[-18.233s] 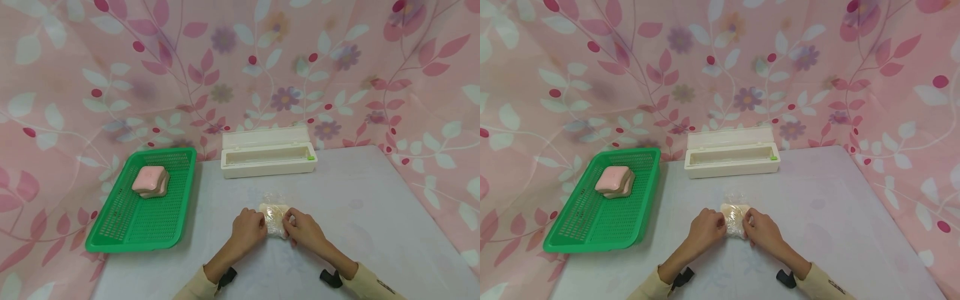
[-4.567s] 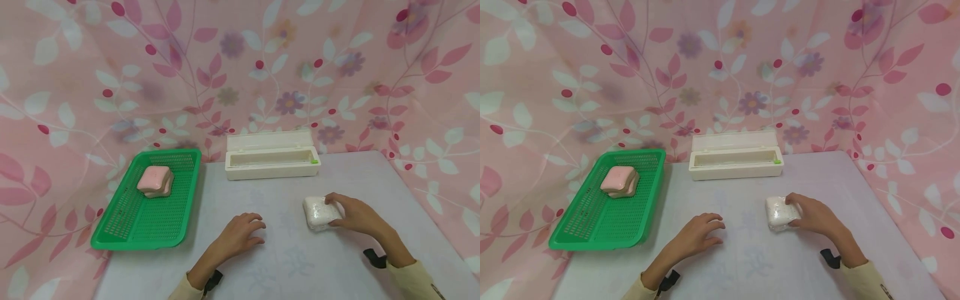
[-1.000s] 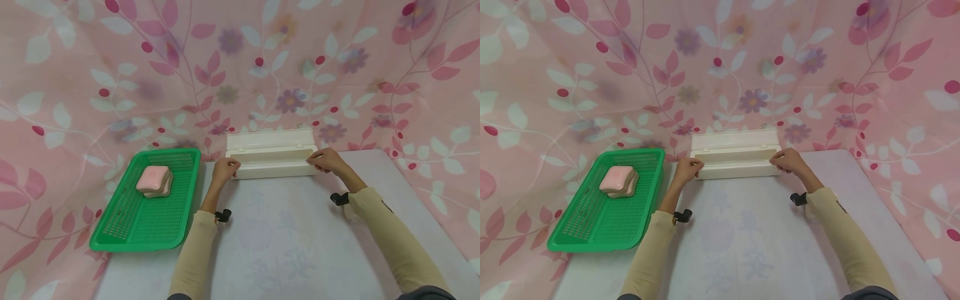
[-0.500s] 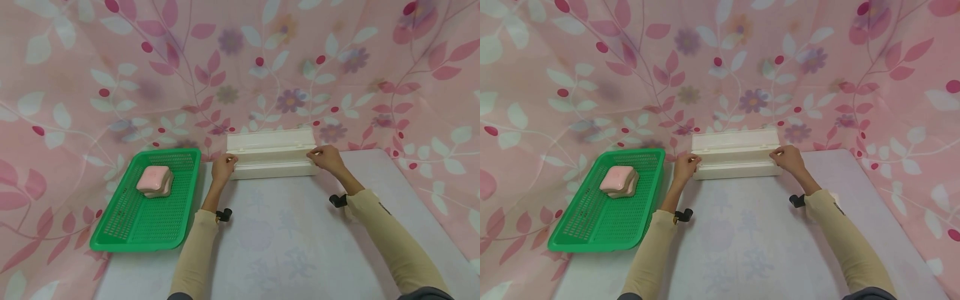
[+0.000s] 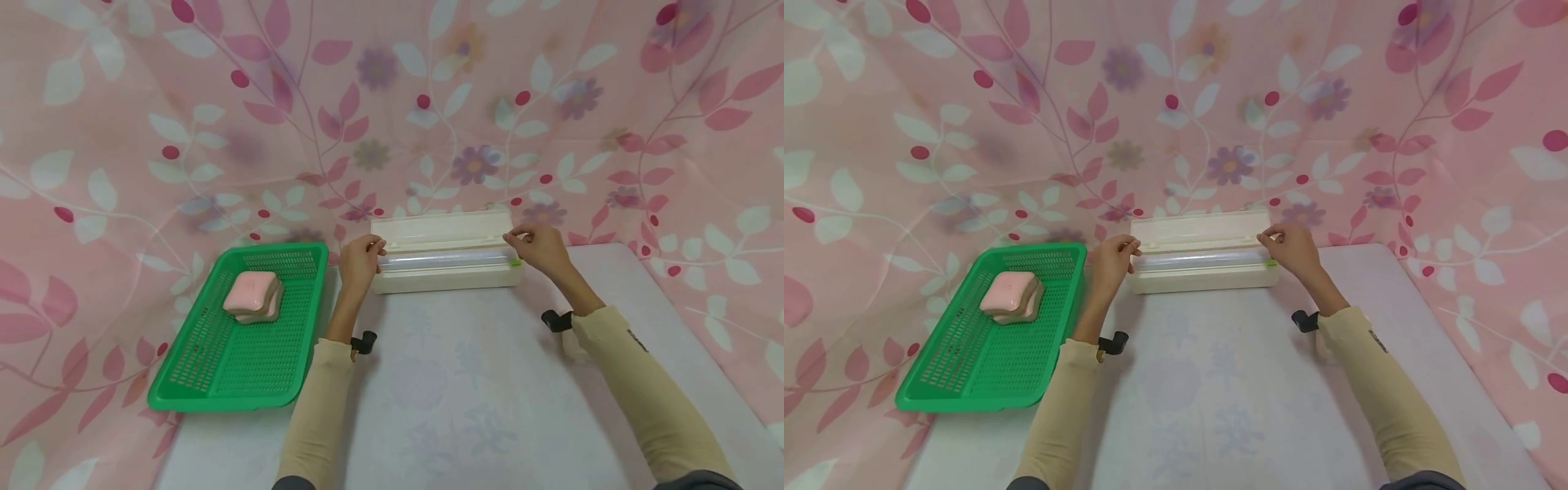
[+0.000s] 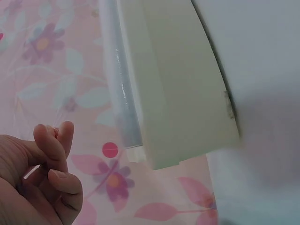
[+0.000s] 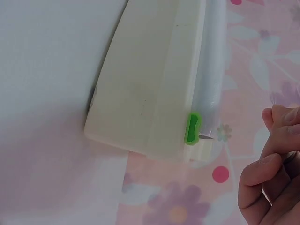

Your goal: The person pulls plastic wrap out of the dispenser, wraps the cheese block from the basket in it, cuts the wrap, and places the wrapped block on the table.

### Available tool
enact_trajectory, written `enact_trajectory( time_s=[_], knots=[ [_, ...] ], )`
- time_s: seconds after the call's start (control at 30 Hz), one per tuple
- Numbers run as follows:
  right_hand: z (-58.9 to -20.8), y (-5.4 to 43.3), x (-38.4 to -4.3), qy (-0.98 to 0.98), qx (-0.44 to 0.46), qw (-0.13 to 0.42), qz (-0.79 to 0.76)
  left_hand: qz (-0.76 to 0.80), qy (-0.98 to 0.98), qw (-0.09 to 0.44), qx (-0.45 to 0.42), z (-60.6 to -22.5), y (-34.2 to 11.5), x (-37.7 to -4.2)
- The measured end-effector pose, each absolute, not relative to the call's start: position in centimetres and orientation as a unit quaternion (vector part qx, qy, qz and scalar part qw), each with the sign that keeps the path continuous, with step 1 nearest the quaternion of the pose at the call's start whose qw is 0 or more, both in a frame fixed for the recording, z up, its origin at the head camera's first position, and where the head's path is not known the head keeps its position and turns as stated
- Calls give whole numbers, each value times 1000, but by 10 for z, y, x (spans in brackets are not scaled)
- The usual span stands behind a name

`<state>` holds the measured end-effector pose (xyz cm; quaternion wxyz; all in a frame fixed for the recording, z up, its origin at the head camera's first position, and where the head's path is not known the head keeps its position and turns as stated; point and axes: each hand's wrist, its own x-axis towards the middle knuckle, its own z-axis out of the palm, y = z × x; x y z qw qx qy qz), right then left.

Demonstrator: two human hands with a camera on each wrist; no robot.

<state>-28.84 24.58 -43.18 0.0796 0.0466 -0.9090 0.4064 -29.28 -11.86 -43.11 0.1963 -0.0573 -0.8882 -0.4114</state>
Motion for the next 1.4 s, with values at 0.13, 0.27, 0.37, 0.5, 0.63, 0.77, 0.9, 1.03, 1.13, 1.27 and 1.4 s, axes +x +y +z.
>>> enact_trajectory(
  time_s=[0.13,0.27,0.37,0.5,0.63,0.77,0.9,1.03,1.13,1.27,1.4],
  knots=[
    [-431,245,-287,-911,46,80,403,-403,-890,205,-66,-428,-119,-292],
    [-430,244,-287,-911,50,95,398,-404,-888,212,-66,-426,-118,-291],
    [-429,242,-288,-913,55,105,391,-406,-883,222,-70,-425,-116,-290],
    [-424,240,-287,-912,60,105,392,-410,-879,230,-76,-423,-114,-290],
    [-420,239,-288,-915,57,100,388,-415,-876,232,-81,-419,-114,-289],
    [-416,240,-288,-913,57,99,392,-421,-875,226,-81,-414,-115,-288],
    [-413,243,-290,-909,59,102,400,-423,-874,222,-84,-409,-116,-287],
    [-411,245,-291,-905,55,101,410,-427,-873,219,-88,-403,-116,-287],
    [-409,246,-291,-902,50,100,418,-429,-873,215,-87,-400,-116,-287],
    [-405,247,-292,-895,49,105,430,-433,-870,216,-91,-394,-117,-286],
    [-399,247,-292,-893,47,109,433,-433,-866,227,-101,-389,-118,-286]
  ],
)
